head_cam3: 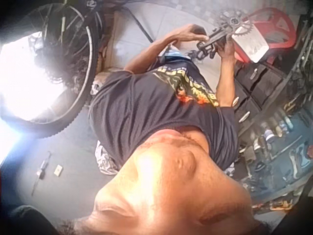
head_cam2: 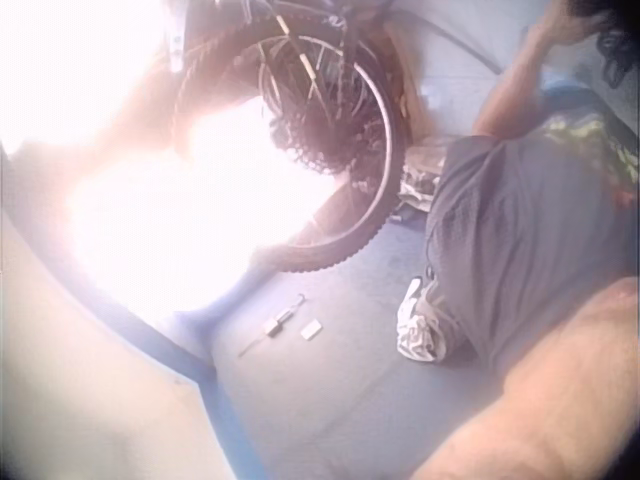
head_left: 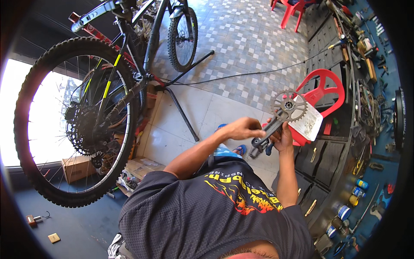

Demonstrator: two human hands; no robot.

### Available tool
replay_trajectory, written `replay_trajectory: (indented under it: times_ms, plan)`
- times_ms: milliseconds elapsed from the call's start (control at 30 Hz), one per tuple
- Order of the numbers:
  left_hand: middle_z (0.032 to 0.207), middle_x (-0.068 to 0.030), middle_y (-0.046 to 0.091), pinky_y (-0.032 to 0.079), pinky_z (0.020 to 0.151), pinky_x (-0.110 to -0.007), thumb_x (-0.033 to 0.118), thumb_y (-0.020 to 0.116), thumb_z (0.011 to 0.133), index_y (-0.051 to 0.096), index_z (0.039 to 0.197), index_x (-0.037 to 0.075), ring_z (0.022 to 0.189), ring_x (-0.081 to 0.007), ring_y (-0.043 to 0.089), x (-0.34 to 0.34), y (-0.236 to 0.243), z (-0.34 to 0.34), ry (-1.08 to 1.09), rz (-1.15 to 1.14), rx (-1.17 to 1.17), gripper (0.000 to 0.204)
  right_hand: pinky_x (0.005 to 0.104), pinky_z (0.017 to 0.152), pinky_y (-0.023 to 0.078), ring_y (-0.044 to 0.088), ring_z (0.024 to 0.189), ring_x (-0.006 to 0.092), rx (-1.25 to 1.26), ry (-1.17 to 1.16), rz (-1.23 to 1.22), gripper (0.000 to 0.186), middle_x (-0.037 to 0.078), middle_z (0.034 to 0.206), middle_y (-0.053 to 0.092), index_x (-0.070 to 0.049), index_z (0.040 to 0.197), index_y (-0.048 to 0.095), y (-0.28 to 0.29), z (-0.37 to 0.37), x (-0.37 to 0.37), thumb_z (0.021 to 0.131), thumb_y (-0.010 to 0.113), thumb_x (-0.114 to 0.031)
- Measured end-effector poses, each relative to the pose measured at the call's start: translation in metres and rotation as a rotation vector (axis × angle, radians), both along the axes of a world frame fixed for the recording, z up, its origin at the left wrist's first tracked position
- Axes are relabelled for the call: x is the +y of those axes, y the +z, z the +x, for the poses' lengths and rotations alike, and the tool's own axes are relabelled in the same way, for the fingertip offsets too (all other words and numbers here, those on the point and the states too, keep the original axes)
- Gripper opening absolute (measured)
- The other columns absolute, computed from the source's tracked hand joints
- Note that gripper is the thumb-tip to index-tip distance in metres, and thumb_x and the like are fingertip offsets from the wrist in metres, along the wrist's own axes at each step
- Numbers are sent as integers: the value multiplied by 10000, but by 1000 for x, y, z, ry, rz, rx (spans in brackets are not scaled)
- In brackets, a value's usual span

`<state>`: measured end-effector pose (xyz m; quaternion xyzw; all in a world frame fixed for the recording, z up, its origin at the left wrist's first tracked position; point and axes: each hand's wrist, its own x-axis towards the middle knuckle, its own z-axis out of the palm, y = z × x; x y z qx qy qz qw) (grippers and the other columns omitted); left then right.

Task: The person removes a bicycle pedal from the crank arm using a wrench, wipes the pedal with a cloth, and then uses a hammer to tap the pedal. The person also retrieves a socket from a drawer and places it on the workbench.

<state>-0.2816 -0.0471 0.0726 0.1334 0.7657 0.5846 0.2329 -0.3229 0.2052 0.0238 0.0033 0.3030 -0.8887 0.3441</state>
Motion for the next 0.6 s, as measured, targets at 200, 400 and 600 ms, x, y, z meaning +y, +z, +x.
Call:
replay_trajectory:
  times_ms: [200, 400, 600]
  plan:
    - [1273, -149, 673, 596, 855, -391, 579, 658, 964, 589, 1359, 27, 1040, -284, 706, -198, -84, -1, 1140, 559, -435, 683, 189, 352, 249, 270, 418, 24, 26, -9, 43, 642, 107, 1235, 649, -153, 1494, 462, -2, -9, -23, 991, 650, -506]
    - [1322, -131, 647, 617, 843, -394, 645, 728, 875, 395, 1486, 18, 1112, -295, 680, -359, -154, -4, 1728, 1116, -240, 936, 162, 361, 287, 314, 463, 23, 5, -44, 175, 690, 91, 1177, 629, -110, 1518, 440, 17, -24, -59, 994, 647, -509]
    - [1268, -92, 685, 632, 820, -368, 539, 736, 916, 481, 1424, 29, 1086, -258, 687, -388, -177, -9, 1719, 1375, -57, 763, 162, 366, 285, 343, 487, 17, -2, -39, 176, 693, 93, 1174, 624, -115, 1534, 424, 28, -33, -91, 997, 648, -491]
